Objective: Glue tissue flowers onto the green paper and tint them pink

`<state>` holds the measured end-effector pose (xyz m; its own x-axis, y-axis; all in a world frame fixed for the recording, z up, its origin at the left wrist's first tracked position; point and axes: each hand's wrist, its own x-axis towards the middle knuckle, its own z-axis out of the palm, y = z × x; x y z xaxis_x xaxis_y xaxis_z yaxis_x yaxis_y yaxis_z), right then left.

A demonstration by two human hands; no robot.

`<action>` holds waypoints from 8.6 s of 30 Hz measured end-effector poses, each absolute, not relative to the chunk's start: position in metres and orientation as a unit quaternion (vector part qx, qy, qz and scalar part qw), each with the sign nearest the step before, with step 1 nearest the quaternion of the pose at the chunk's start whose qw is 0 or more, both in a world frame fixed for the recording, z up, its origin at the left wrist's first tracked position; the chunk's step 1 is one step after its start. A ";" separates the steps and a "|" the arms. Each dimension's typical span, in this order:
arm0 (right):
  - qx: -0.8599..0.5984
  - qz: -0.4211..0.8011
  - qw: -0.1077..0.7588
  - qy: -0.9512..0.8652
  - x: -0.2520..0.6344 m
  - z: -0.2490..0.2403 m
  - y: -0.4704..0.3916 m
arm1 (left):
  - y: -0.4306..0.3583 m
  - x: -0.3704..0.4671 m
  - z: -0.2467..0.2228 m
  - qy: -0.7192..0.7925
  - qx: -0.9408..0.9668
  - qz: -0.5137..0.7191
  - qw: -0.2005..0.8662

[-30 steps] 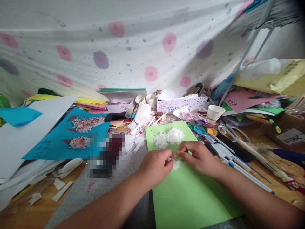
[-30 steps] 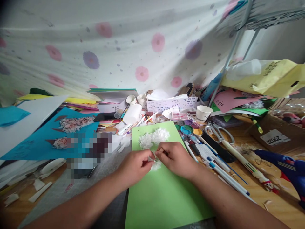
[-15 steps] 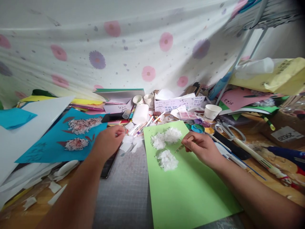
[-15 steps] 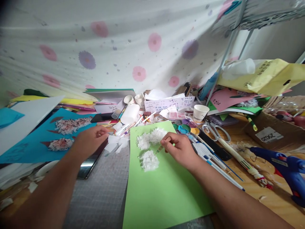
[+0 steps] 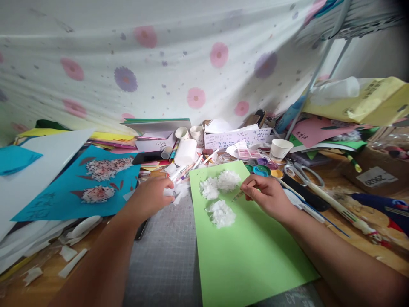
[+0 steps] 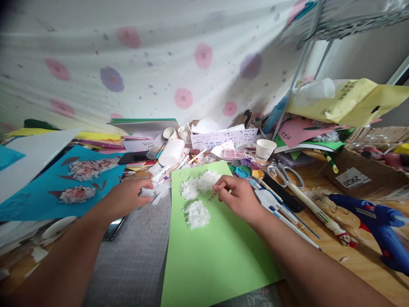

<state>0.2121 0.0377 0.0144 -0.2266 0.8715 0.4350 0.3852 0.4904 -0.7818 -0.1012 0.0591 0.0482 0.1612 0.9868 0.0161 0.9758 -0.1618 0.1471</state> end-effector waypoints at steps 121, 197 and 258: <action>-0.448 0.401 0.325 -0.730 0.182 0.035 0.018 | 0.005 0.011 0.021 0.465 0.799 0.338 0.177; -0.433 0.325 0.233 -0.808 0.205 0.043 0.026 | 0.031 0.028 0.010 0.535 0.734 0.252 0.332; -0.460 0.460 0.266 -0.712 0.208 0.023 0.041 | 0.011 0.009 0.025 0.371 0.925 0.053 0.071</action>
<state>0.2075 0.0406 0.0227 -0.4357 0.8990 -0.0443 0.4097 0.1542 -0.8991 0.0094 0.0107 0.0254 0.7199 0.6927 0.0448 0.6778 -0.7154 0.1699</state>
